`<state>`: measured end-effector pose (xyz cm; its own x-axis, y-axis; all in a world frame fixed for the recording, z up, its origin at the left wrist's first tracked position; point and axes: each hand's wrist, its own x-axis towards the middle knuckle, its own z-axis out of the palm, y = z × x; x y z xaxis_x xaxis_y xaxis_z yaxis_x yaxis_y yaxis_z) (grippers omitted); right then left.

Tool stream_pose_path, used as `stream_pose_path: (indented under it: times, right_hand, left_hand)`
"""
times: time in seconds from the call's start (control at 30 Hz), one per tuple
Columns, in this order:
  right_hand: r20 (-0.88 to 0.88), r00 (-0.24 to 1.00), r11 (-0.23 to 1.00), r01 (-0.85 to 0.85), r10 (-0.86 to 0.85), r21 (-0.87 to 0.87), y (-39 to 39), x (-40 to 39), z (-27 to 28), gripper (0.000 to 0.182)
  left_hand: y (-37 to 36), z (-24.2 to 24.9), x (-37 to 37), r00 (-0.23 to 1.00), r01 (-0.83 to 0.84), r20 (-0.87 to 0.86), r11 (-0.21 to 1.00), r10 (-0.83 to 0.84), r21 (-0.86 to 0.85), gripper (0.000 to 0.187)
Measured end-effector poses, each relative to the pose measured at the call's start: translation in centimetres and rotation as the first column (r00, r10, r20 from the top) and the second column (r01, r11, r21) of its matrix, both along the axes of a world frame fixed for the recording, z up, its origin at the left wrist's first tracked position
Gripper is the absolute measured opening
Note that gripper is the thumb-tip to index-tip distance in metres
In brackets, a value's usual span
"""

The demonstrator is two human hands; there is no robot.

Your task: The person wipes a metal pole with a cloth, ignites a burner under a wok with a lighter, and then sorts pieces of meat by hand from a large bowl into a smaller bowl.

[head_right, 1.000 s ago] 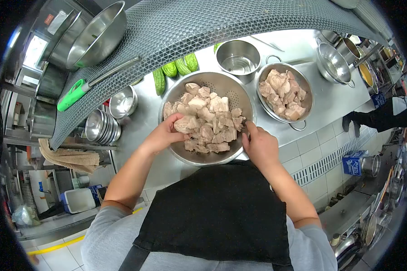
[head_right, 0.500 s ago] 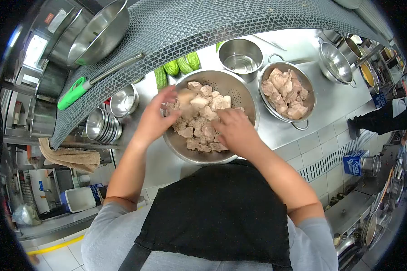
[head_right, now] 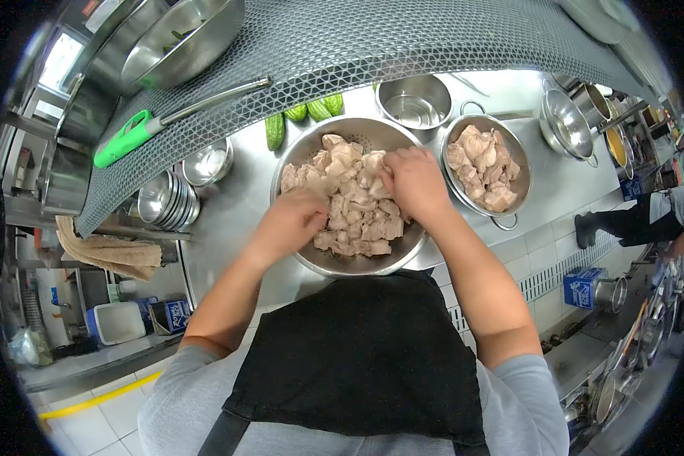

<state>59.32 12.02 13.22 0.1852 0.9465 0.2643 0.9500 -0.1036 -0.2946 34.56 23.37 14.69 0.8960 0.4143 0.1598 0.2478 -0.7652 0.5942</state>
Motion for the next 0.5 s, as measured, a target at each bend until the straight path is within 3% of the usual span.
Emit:
stream_pose_path:
  times: [0.03,0.1,0.13,0.23,0.33,0.4,0.43,0.5]
  right_hand:
    - [0.005,1.000,1.000,-0.006,0.006,-0.004,-0.6,0.0,0.0,0.021]
    - [0.026,0.989,0.974,-0.139,0.146,-0.178,-1.9,-0.4,-0.1,0.029]
    - [0.029,0.989,0.974,-0.137,0.144,-0.180,-2.1,-0.6,-0.4,0.029]
    - [0.095,0.983,0.969,-0.131,0.154,-0.210,-1.9,-0.7,-2.1,0.035]
    - [0.096,0.995,0.982,0.011,0.007,-0.187,-1.1,0.0,-2.7,0.037]
    - [-0.072,0.996,0.992,0.042,-0.050,-0.118,-0.9,0.4,-1.9,0.039]
    - [-0.074,0.996,0.992,0.045,-0.054,-0.116,-1.0,0.5,-1.3,0.039]
    - [-0.234,0.969,0.995,0.093,-0.084,0.026,-1.5,0.6,0.2,0.040]
  left_hand:
    - [-0.5,-0.5,0.6,0.990,0.137,-0.048,0.990,-0.135,0.039,0.015]
    - [-1.5,-2.0,2.5,0.977,0.193,-0.106,0.980,-0.188,0.044,0.017]
    - [-1.9,-2.8,3.4,0.955,0.256,-0.167,0.965,-0.245,0.049,0.019]
    - [-3.0,-4.3,5.5,0.931,0.281,-0.250,0.960,-0.267,0.019,0.023]
    - [-4.0,-4.3,5.5,0.950,0.244,-0.180,0.966,-0.256,-0.082,0.030]
    - [-3.6,-3.8,5.3,0.930,0.290,-0.200,0.951,-0.307,-0.111,0.032]
    - [-3.3,-3.5,5.1,0.911,0.328,-0.212,0.934,-0.353,-0.142,0.035]
    - [-2.9,-2.6,4.4,0.899,0.329,-0.256,0.933,-0.356,-0.142,0.036]
